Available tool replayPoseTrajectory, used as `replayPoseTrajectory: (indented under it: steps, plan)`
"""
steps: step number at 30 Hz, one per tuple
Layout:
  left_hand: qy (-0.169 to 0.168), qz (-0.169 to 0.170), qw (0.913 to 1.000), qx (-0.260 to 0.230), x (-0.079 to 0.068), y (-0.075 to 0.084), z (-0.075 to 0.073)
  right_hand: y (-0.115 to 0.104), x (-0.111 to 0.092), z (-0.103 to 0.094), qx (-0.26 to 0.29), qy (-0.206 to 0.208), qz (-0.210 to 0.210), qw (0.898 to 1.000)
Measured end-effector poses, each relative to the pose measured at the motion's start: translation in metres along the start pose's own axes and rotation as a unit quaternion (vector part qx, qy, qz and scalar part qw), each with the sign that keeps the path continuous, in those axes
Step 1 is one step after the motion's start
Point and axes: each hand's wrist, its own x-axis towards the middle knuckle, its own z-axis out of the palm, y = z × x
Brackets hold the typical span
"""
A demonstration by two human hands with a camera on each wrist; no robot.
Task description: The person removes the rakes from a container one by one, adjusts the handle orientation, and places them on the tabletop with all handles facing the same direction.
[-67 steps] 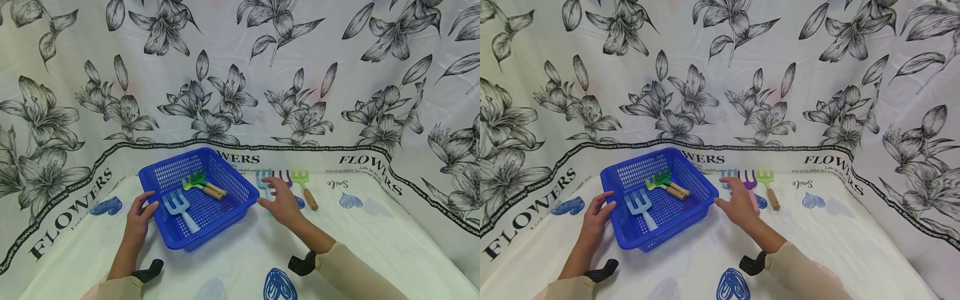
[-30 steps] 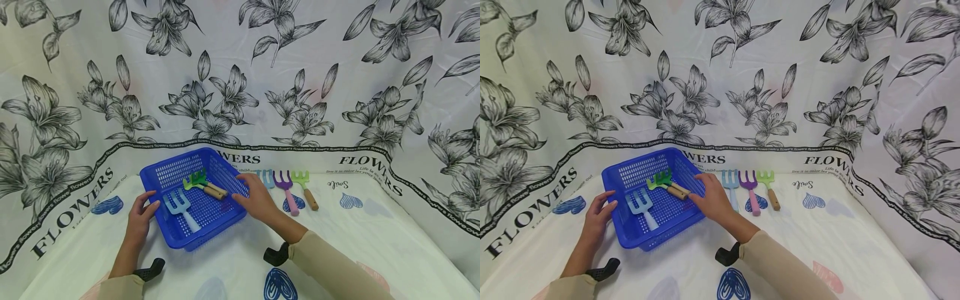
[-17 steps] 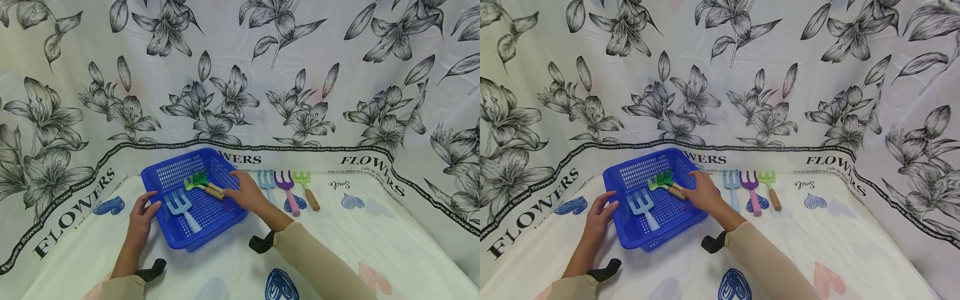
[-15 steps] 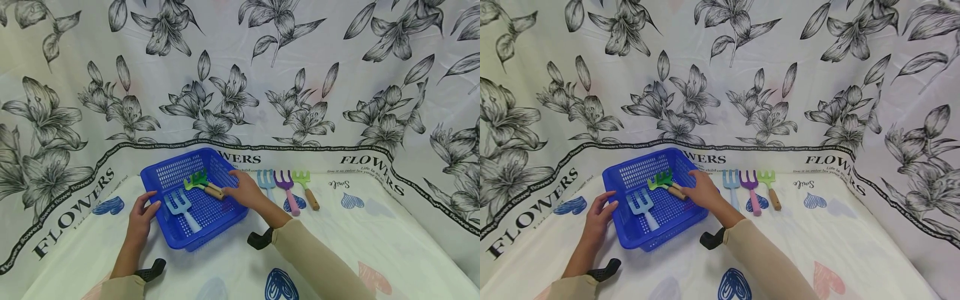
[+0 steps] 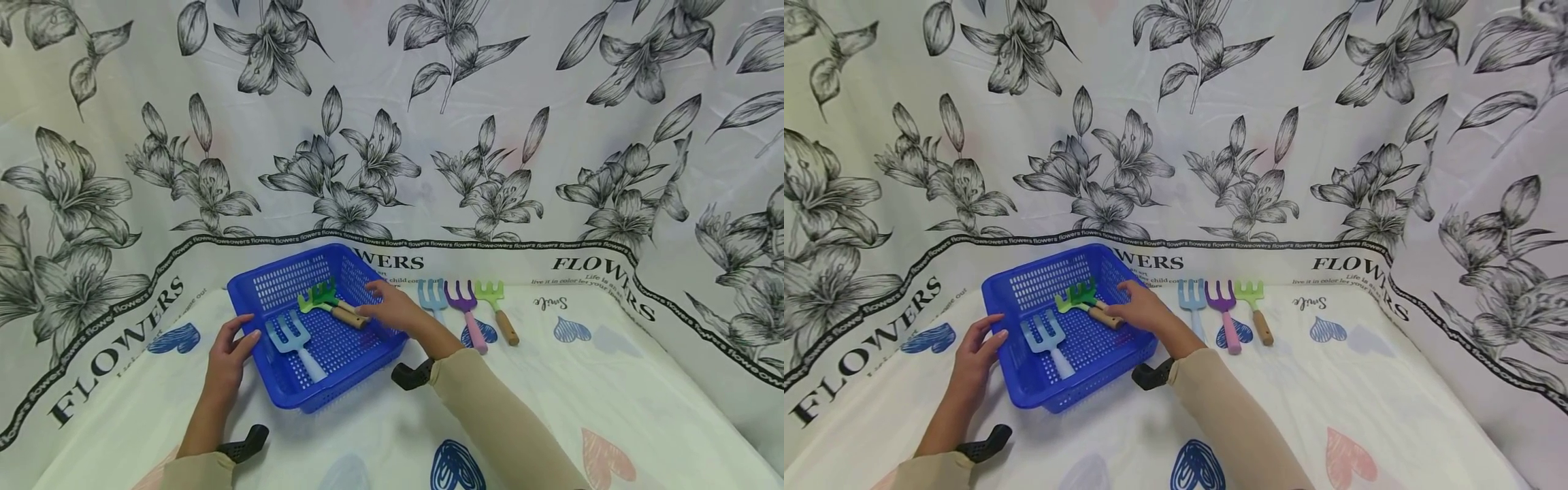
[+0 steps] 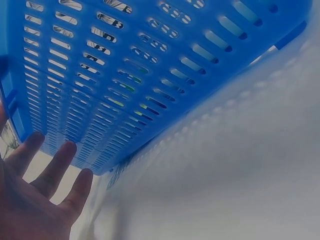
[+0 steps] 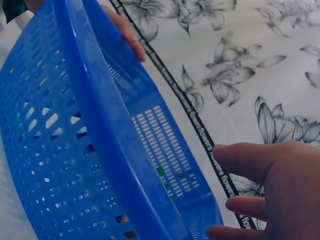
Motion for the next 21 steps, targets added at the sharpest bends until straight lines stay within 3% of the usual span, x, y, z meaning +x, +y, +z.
replayPoseTrajectory:
  steps: [4, 12, 21]
  plan:
    - [0.002, -0.002, 1.0000, -0.002, 0.000, -0.001, -0.001, 0.000, 0.004, 0.001, 0.004, -0.015, -0.001, 1.000]
    - [0.000, -0.002, 1.0000, -0.005, 0.003, -0.003, -0.001, 0.006, 0.011, -0.002, 0.063, -0.041, -0.018, 0.997]
    - [-0.007, 0.021, 0.9997, 0.008, 0.001, -0.004, -0.002, 0.007, 0.017, -0.001, 0.047, -0.080, -0.017, 0.996]
